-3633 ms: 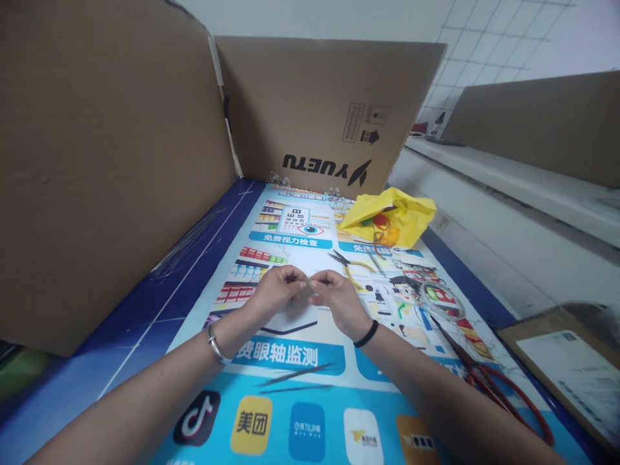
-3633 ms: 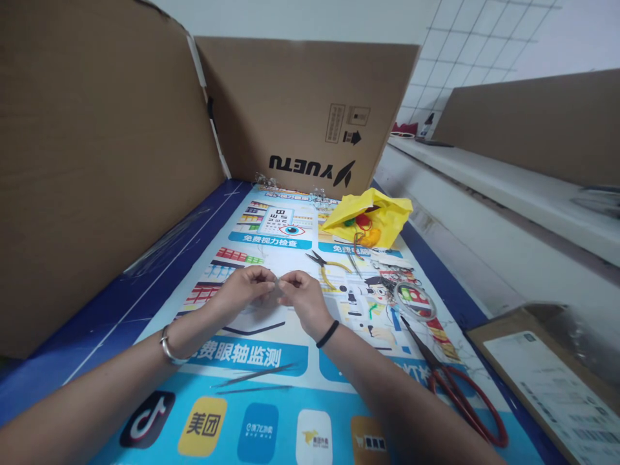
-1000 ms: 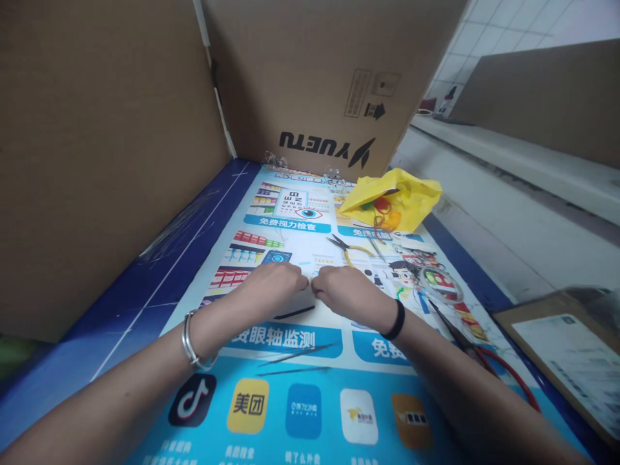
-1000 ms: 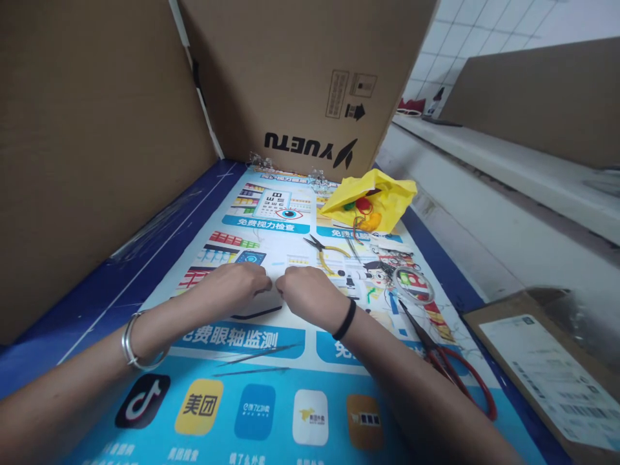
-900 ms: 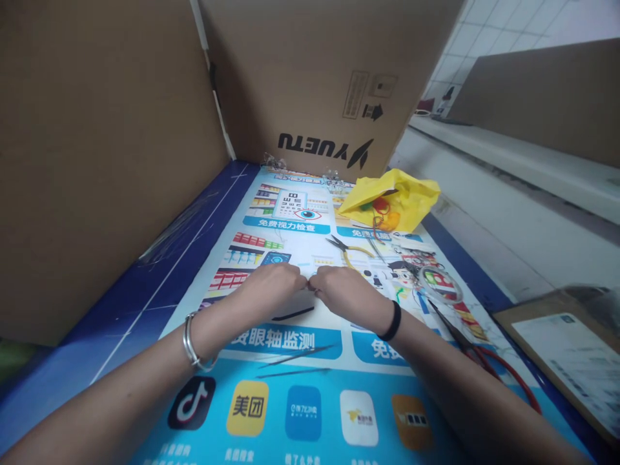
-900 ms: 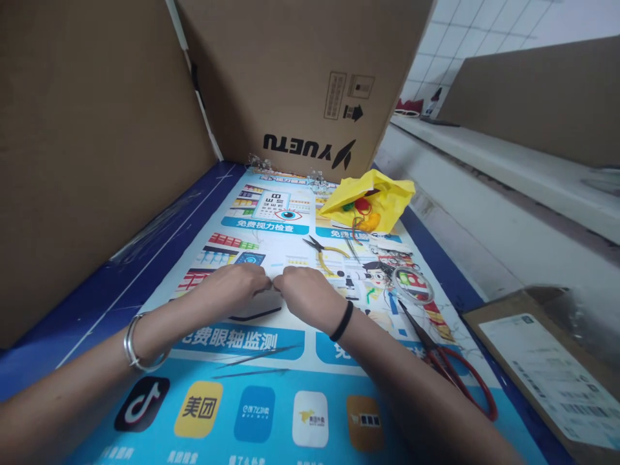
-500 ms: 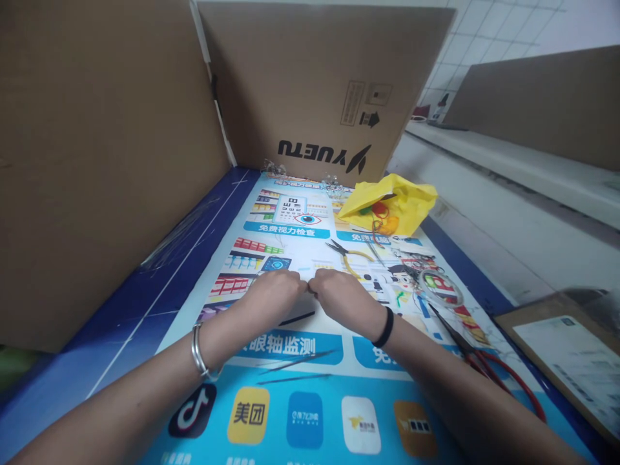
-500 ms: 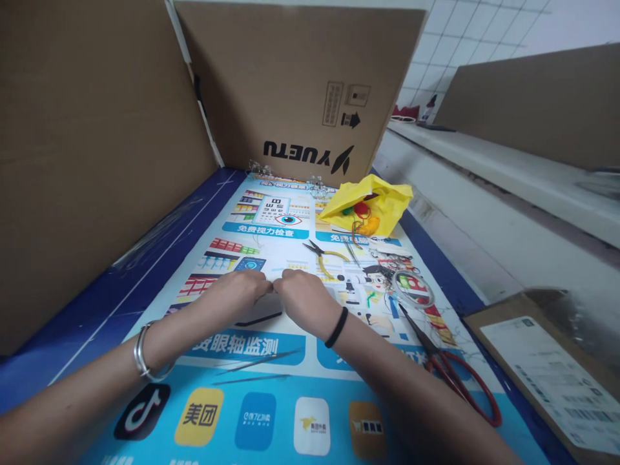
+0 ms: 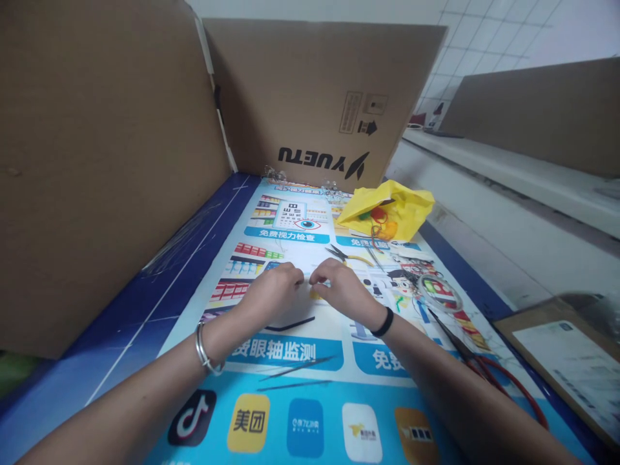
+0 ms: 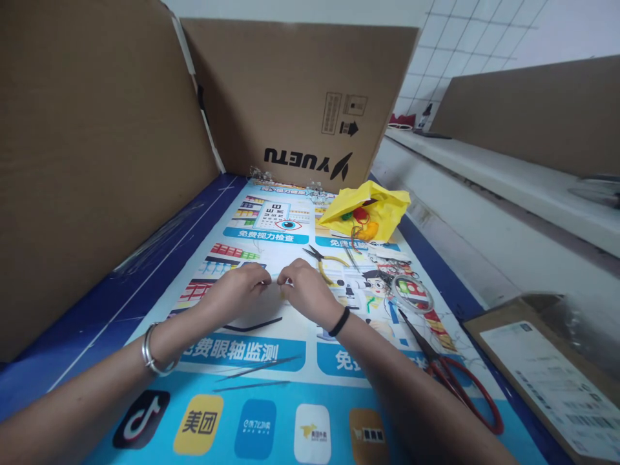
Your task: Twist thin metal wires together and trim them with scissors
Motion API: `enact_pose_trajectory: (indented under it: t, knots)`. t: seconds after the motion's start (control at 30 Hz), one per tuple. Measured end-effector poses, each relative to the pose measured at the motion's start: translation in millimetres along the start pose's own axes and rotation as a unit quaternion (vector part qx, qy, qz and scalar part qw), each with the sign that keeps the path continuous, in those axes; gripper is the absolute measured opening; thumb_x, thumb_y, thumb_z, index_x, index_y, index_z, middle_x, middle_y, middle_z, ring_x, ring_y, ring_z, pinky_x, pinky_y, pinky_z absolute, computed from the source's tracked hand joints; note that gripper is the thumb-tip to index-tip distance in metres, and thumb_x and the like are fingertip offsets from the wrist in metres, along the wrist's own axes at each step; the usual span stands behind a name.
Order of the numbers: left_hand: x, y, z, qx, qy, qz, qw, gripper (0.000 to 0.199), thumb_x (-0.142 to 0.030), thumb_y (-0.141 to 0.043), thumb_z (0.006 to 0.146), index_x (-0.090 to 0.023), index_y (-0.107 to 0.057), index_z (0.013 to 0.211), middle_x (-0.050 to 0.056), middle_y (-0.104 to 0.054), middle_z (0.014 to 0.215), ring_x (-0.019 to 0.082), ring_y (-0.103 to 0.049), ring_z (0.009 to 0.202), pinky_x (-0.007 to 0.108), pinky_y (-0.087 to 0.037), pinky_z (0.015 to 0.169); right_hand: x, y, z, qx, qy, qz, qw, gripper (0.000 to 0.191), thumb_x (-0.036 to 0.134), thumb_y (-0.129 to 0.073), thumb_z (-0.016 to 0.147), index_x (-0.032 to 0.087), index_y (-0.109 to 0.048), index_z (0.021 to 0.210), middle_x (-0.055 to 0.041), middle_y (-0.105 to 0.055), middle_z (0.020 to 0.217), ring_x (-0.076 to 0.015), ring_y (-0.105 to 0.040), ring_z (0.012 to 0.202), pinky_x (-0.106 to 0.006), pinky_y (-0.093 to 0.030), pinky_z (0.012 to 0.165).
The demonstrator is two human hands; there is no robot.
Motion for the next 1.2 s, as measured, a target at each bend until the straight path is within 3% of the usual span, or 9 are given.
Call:
enact_pose_trajectory:
  t: [0.17,0.27,0.37,0.57,1.0,1.1,1.2]
  knots:
    - [9,9.2,4,-0.060,0.033,-0.133,0.989,0.018,-0.012,-0.046,0.072,-0.018,-0.063,0.074,0.002,-0.063,0.076,0.015,-0.056,0.077,0.026,-0.042,0.070,-16,-4,2,-0.029,-0.072,0.174,0.982,0.005,0.014,-0.059,0.067,0.016,-0.062,0.070,-0.0012,-0.057,0.075,-0.0137,-0.054,0.073,-0.029,-0.044,0.070]
    - [19,5.5,4,-0.065,0.081,-0.219,0.970,0.011,-0.016,-0.051,0.070,-0.018,-0.062,0.072,0.000,-0.063,0.072,0.014,-0.057,0.071,0.025,-0.043,0.064,-23,-16,-1,-0.021,-0.147,0.339,0.929,0.012,0.025,-0.061,0.066,0.015,-0.059,0.074,-0.0001,-0.056,0.073,-0.0121,-0.053,0.065,-0.027,-0.047,0.059]
    - [28,-6.0,2,-0.051,0.143,-0.308,0.939,0.008,-0.022,-0.054,0.069,-0.018,-0.060,0.073,-0.002,-0.060,0.062,0.012,-0.056,0.059,0.023,-0.043,0.054,-25,-26,-5,-0.037,-0.198,0.446,0.872,0.021,0.029,-0.067,0.061,0.015,-0.057,0.073,0.0018,-0.054,0.071,-0.0106,-0.052,0.062,-0.027,-0.049,0.057]
    - [32,-20.1,0,-0.042,0.185,-0.426,0.885,0.011,-0.026,-0.056,0.068,-0.018,-0.059,0.075,-0.004,-0.057,0.057,0.010,-0.053,0.049,0.021,-0.040,0.047,-22,-31,-9,-0.070,-0.218,0.517,0.825,0.025,0.030,-0.071,0.057,0.015,-0.055,0.070,0.0032,-0.052,0.068,-0.0089,-0.051,0.060,-0.025,-0.048,0.057]
    - [27,-21.3,-1,-0.026,0.213,-0.510,0.833,0.013,-0.027,-0.060,0.065,-0.016,-0.056,0.071,-0.003,-0.056,0.059,0.009,-0.053,0.050,0.021,-0.041,0.048,-22,-32,-9,-0.100,-0.199,0.531,0.818,0.026,0.031,-0.071,0.058,0.015,-0.053,0.070,0.0023,-0.052,0.071,-0.0091,-0.051,0.061,-0.026,-0.049,0.059]
    - [27,-21.4,0,-0.025,0.202,-0.502,0.840,0.012,-0.027,-0.059,0.066,-0.016,-0.056,0.072,-0.003,-0.057,0.061,0.008,-0.053,0.050,0.021,-0.042,0.049,-22,-34,-10,-0.099,-0.196,0.530,0.819,0.026,0.032,-0.070,0.059,0.015,-0.053,0.071,0.0022,-0.052,0.071,-0.0093,-0.051,0.061,-0.026,-0.048,0.059]
    - [30,-17.6,3,-0.010,0.183,-0.457,0.871,0.012,-0.026,-0.058,0.068,-0.016,-0.057,0.074,-0.002,-0.057,0.061,0.009,-0.054,0.050,0.020,-0.041,0.048,-23,-35,-9,-0.078,-0.196,0.510,0.834,0.026,0.034,-0.069,0.061,0.016,-0.053,0.073,0.0023,-0.052,0.071,-0.0096,-0.052,0.062,-0.026,-0.049,0.060]
Point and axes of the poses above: each hand's wrist, its own z-axis towards the middle knuckle, its own y-axis out of the back of the hand, x = y × z, the point moved 7 cm from there along z, towards the middle knuckle
